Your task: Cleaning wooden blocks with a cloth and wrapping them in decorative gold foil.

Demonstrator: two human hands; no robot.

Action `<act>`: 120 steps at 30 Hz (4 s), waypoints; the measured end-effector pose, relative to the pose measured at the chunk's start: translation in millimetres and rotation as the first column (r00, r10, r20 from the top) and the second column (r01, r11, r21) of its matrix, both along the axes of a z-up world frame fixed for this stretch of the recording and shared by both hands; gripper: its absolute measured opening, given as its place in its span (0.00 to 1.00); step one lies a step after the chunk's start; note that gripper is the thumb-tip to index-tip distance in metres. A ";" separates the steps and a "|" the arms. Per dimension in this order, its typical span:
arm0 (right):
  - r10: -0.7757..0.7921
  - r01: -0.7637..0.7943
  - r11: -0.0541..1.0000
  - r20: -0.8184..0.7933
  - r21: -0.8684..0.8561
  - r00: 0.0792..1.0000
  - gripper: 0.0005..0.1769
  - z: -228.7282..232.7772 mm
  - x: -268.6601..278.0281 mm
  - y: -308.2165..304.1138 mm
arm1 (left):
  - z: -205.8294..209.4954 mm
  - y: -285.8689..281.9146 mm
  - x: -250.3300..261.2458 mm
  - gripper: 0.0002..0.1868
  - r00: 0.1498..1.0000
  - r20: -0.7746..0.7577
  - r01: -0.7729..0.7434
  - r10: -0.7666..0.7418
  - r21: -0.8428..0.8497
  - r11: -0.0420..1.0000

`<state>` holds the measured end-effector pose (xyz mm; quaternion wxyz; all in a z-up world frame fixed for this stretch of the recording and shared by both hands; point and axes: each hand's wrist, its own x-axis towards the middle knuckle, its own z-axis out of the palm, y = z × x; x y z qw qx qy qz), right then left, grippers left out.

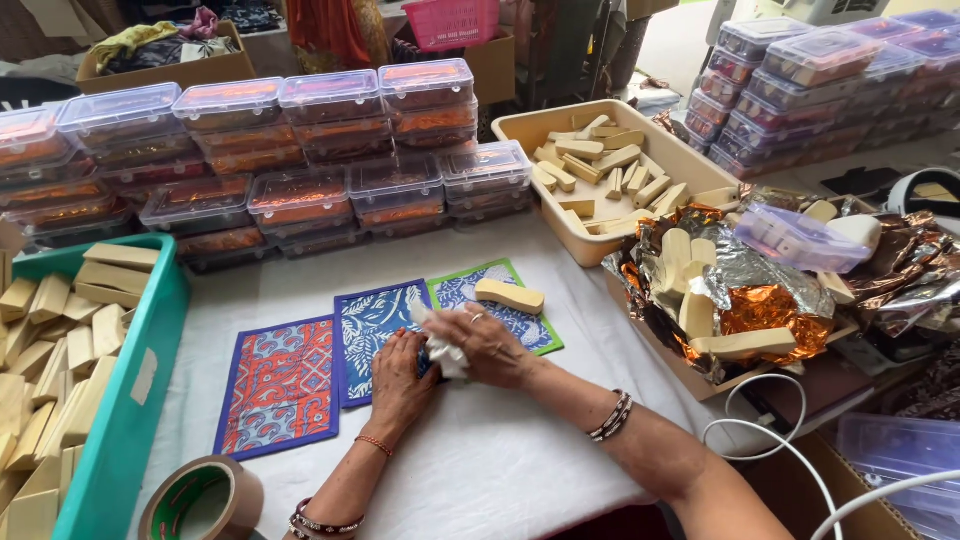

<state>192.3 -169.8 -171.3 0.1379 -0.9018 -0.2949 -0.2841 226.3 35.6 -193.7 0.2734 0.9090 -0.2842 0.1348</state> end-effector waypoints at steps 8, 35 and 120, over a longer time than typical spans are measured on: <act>-0.129 0.114 0.985 -0.108 -0.133 0.986 0.39 1.2 -0.6 -7.3 | 21.5 -2.6 -12.8 0.28 0.998 -0.055 0.005 -0.005 -0.004 1.000; -0.172 0.154 0.981 -0.169 -0.115 0.970 0.35 13.9 2.9 -30.1 | 17.9 -8.6 -6.4 0.27 0.996 -0.059 -0.056 0.060 0.067 0.996; 0.005 -0.007 1.000 0.097 0.025 0.995 0.36 32.3 -16.0 7.5 | 27.6 6.9 -9.5 0.25 0.983 0.044 0.179 -0.177 -0.046 0.983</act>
